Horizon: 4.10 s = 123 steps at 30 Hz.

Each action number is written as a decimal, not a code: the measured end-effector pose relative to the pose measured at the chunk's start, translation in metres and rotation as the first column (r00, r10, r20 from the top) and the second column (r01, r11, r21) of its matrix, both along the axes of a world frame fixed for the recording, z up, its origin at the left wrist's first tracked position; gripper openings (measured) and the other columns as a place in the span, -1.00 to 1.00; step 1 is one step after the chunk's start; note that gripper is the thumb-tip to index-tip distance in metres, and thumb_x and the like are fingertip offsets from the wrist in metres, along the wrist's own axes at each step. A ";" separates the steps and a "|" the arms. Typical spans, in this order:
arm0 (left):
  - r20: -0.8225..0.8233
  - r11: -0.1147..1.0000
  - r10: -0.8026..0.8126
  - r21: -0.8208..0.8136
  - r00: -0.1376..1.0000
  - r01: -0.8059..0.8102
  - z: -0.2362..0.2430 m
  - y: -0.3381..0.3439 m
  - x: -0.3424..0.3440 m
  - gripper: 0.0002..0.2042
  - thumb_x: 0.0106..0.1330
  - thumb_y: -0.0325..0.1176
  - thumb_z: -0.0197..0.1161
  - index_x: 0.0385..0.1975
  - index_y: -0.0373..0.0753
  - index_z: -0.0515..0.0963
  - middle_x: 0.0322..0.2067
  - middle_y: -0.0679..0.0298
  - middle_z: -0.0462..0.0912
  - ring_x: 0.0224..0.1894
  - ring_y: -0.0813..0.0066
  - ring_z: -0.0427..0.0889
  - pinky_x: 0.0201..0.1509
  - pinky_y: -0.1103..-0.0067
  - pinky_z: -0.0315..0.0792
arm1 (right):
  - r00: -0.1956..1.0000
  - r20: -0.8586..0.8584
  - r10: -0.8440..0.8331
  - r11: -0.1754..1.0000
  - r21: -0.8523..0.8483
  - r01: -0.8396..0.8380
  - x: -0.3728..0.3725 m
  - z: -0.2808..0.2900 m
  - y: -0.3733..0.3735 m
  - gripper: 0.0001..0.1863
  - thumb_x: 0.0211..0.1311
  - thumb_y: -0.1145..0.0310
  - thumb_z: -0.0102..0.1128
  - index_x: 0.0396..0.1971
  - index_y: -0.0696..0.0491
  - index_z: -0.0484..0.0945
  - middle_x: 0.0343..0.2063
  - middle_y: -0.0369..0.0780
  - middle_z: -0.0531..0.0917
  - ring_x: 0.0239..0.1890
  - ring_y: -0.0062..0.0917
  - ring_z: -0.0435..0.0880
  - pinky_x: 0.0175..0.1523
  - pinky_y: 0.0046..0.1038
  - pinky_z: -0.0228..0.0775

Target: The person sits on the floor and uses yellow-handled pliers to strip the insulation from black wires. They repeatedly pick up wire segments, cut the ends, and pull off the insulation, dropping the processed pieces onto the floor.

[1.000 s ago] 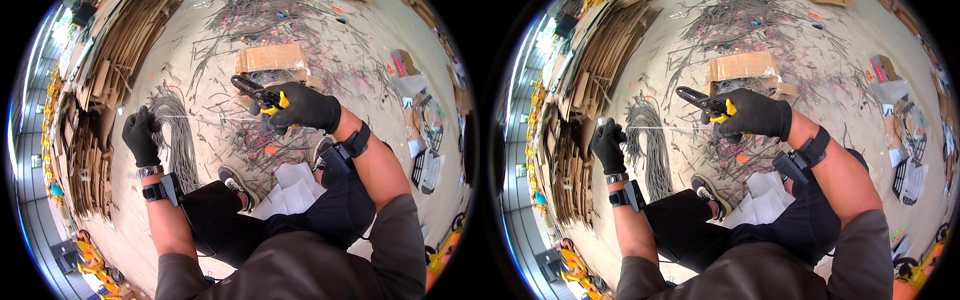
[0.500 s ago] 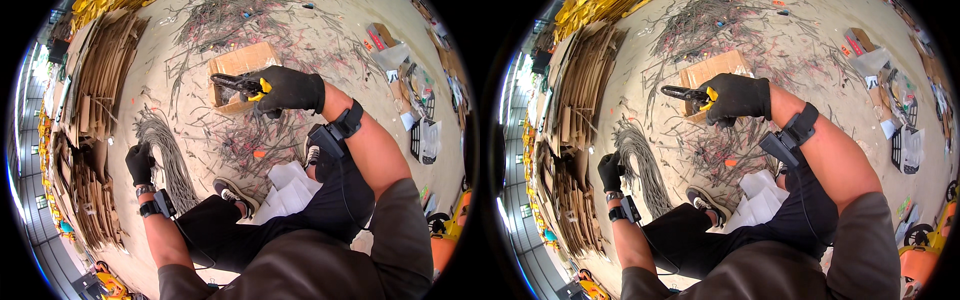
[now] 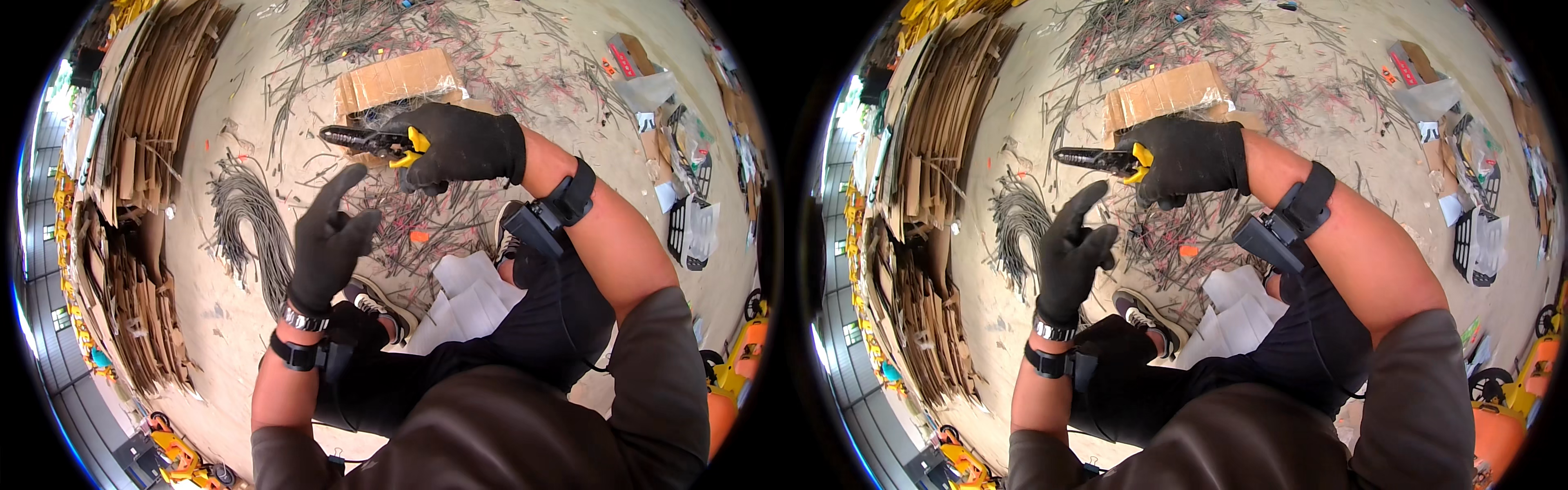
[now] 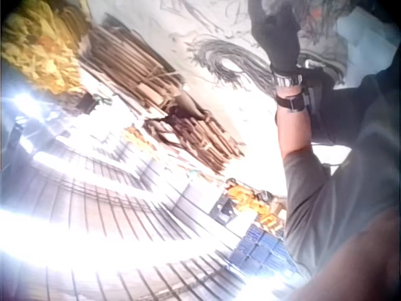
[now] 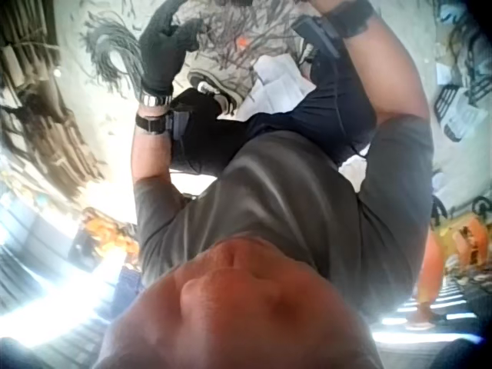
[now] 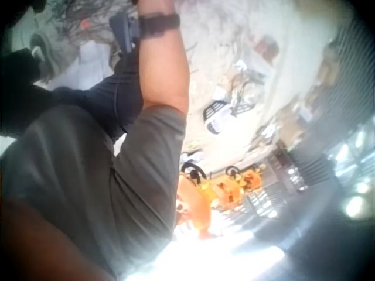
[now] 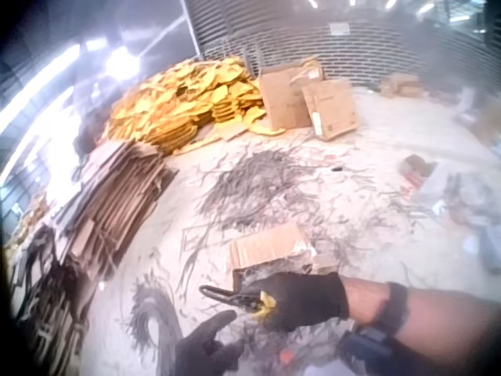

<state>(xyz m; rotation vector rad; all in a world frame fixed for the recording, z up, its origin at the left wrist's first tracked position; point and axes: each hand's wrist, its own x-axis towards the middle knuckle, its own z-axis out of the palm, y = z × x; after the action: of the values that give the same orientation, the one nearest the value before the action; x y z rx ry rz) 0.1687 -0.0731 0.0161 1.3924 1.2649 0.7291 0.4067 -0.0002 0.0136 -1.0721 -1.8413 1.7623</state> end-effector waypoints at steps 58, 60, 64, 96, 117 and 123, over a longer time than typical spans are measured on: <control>-0.421 0.985 0.125 -0.060 0.899 -0.165 -0.073 0.049 -0.166 -0.83 0.26 -0.37 0.20 -0.42 -0.33 0.66 -0.66 0.29 0.61 -0.80 0.65 0.38 -0.73 0.63 0.21 | 0.745 -0.153 -0.649 0.755 -0.009 0.655 0.142 -0.010 0.040 -0.67 0.06 0.54 0.36 -0.13 0.20 0.58 -0.54 -0.26 0.59 -0.62 -0.58 0.55 -0.46 -0.49 0.45; -0.432 0.986 0.104 -0.070 0.896 -0.149 -0.080 0.049 -0.174 -0.83 0.27 -0.36 0.20 -0.44 -0.32 0.66 -0.66 0.29 0.61 -0.79 0.65 0.38 -0.73 0.63 0.20 | 0.751 -0.133 -0.647 0.759 -0.019 0.650 0.142 -0.010 0.041 -0.70 0.05 0.54 0.36 -0.17 0.20 0.57 -0.53 -0.26 0.60 -0.62 -0.58 0.55 -0.47 -0.48 0.46; -0.499 0.994 0.059 -0.048 0.864 -0.096 -0.103 0.049 -0.196 -0.81 0.26 -0.35 0.20 -0.45 -0.33 0.66 -0.66 0.25 0.63 -0.69 0.54 0.53 -0.59 0.56 0.38 | 0.748 -0.114 -0.654 0.754 -0.016 0.657 0.143 -0.017 0.042 -0.75 0.04 0.53 0.35 -0.24 0.18 0.55 -0.52 -0.24 0.60 -0.62 -0.56 0.56 -0.48 -0.46 0.47; 0.405 0.912 0.397 -0.278 0.824 -0.302 -0.010 -0.040 0.004 -0.72 0.42 -0.34 0.18 0.01 -0.39 0.58 -0.42 0.28 0.67 -0.63 0.72 0.48 -0.60 0.75 0.36 | 0.974 -0.130 -0.188 0.981 0.029 0.193 -0.064 -0.009 -0.063 -0.56 0.15 0.41 0.33 0.04 0.17 0.50 -0.27 -0.27 0.63 -0.27 -0.67 0.57 -0.13 -0.52 0.48; 0.282 0.873 0.156 -0.487 0.947 0.002 0.013 -0.030 -0.015 -0.86 0.35 -0.39 0.20 -0.29 -0.33 0.62 -0.55 0.35 0.59 -0.64 0.73 0.45 -0.60 0.73 0.33 | 0.983 -0.171 -0.063 0.994 0.077 0.077 -0.028 0.022 -0.048 -0.48 0.15 0.42 0.23 0.17 0.14 0.50 -0.09 -0.16 0.68 -0.16 -0.55 0.60 0.01 -0.45 0.46; 0.249 0.874 0.133 -0.485 0.959 0.005 0.011 -0.032 -0.015 -0.85 0.35 -0.36 0.25 -0.26 -0.32 0.64 -0.55 0.40 0.56 -0.62 0.78 0.41 -0.59 0.77 0.28 | 1.000 -0.007 -0.008 0.946 0.323 0.010 -0.030 0.011 -0.052 -0.51 0.11 0.40 0.24 0.09 0.18 0.52 -0.14 -0.03 0.67 -0.11 -0.26 0.67 0.06 -0.32 0.47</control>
<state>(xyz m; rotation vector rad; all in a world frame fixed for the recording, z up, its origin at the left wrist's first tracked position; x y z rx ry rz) 0.1537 -0.1054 0.0272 0.8119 1.1720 0.5745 0.3768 -0.0523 0.0244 -0.9426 -2.0284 1.3887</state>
